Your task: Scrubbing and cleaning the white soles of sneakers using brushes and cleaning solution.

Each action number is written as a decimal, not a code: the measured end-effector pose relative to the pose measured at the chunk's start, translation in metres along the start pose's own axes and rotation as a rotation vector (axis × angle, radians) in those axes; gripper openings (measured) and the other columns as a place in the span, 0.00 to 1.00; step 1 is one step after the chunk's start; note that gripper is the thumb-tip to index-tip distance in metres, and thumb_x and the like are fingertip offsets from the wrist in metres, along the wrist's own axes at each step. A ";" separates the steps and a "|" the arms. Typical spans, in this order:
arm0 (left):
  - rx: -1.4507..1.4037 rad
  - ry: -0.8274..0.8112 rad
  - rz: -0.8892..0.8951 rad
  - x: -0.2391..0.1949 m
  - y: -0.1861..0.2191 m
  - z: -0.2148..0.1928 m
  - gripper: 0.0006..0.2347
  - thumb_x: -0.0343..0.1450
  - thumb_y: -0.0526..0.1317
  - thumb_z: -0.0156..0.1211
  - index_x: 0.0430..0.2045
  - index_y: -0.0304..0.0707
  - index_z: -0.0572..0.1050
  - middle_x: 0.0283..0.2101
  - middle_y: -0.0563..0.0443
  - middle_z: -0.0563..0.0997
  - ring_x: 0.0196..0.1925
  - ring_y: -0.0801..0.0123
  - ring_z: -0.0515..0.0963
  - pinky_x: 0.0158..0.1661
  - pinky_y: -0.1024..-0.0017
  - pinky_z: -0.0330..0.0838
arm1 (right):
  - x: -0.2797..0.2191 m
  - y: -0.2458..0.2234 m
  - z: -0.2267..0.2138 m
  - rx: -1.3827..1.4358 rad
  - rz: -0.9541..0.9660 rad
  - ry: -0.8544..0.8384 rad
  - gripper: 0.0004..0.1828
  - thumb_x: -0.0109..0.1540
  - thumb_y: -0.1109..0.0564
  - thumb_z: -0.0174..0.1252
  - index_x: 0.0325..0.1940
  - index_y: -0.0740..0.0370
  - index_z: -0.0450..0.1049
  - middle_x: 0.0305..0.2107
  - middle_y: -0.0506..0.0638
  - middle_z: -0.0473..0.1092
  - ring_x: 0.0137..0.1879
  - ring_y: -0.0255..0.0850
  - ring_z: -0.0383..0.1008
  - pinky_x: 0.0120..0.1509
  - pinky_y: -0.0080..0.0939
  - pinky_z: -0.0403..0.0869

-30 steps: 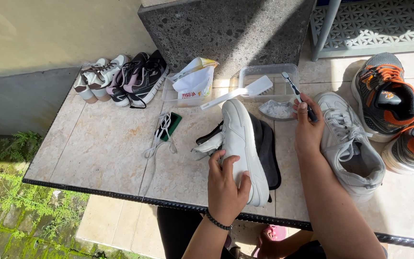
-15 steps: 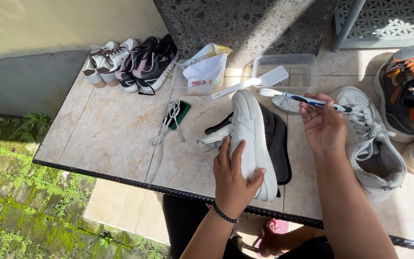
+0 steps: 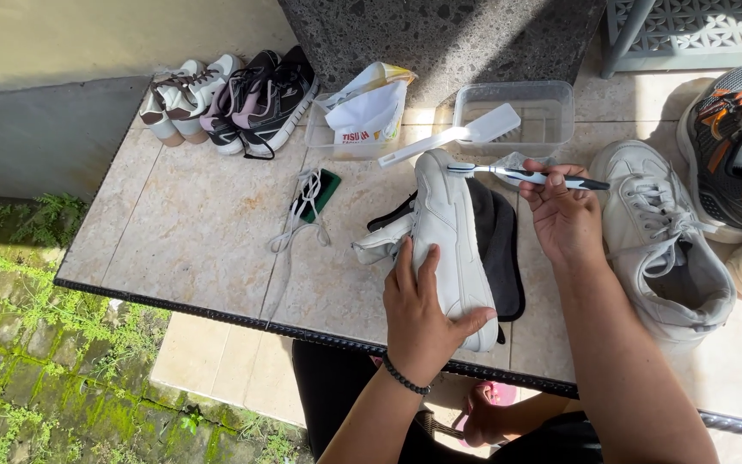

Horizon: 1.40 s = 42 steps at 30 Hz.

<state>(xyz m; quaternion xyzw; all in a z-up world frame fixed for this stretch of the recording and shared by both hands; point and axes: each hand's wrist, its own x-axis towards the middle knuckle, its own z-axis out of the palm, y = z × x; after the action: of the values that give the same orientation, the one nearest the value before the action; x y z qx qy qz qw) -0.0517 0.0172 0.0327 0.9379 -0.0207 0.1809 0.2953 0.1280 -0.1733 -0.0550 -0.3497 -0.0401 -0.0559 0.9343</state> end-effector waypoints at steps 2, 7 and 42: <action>-0.010 0.002 -0.014 -0.001 0.001 0.000 0.45 0.58 0.65 0.68 0.64 0.33 0.64 0.69 0.22 0.58 0.62 0.26 0.67 0.53 0.34 0.67 | -0.003 -0.004 -0.004 -0.001 0.019 -0.009 0.07 0.71 0.59 0.52 0.50 0.62 0.64 0.45 0.63 0.77 0.41 0.45 0.84 0.49 0.38 0.86; -0.056 0.002 -0.021 0.000 -0.001 0.002 0.45 0.56 0.64 0.71 0.64 0.33 0.64 0.68 0.22 0.59 0.62 0.27 0.67 0.54 0.34 0.66 | -0.006 -0.007 0.000 -0.027 0.027 -0.027 0.07 0.71 0.59 0.53 0.49 0.62 0.64 0.43 0.63 0.76 0.41 0.46 0.84 0.50 0.39 0.86; 0.256 -0.018 0.281 -0.009 0.008 0.008 0.22 0.77 0.59 0.40 0.59 0.52 0.72 0.71 0.44 0.67 0.75 0.42 0.59 0.66 0.37 0.46 | -0.016 -0.007 0.021 0.032 0.124 -0.108 0.03 0.64 0.65 0.63 0.38 0.60 0.76 0.48 0.65 0.75 0.45 0.50 0.81 0.55 0.39 0.83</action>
<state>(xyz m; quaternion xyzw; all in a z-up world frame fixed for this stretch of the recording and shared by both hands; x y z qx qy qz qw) -0.0588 0.0055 0.0279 0.9573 -0.1310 0.2130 0.1452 0.1103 -0.1634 -0.0362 -0.3393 -0.0695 0.0218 0.9379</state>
